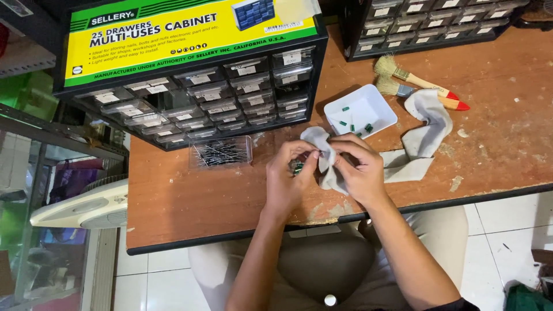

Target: Cleaning small green electronic pins with a cloth and sorting them into a tray on a workbench.

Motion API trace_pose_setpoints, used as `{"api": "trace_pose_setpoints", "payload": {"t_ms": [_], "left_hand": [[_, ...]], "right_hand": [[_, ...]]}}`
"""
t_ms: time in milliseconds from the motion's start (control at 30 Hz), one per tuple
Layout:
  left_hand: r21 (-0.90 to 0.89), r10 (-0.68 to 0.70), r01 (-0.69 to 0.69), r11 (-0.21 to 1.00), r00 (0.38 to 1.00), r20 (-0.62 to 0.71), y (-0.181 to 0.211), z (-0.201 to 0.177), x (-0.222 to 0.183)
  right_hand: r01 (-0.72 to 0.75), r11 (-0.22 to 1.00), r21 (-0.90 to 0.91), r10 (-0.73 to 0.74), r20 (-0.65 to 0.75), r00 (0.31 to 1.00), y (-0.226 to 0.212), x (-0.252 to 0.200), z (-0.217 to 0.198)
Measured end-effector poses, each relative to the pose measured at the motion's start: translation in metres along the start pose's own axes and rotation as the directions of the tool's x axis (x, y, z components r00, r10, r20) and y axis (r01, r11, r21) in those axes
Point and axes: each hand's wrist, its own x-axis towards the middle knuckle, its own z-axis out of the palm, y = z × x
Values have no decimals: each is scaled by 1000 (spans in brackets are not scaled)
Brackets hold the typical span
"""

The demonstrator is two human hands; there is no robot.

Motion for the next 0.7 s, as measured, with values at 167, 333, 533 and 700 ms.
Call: {"api": "trace_pose_setpoints", "payload": {"t_ms": [167,333,533,700], "left_hand": [[-19,-17,18,1000,1000,23,0,-2,0],[45,47,-49,998,997,56,3,-4,2],[63,125,-132,989,988,95,-5,-1,0],[103,157,-158,982,987,19,-11,-1,11]], "right_hand": [[13,1000,-8,-13,-21,1000,4,-1,-2],[-63,997,33,65,-47,997,9,-6,-5],[-49,999,20,49,-32,998,2,-1,2],[-48,999,18,50,-202,978,16,-14,-9]]}}
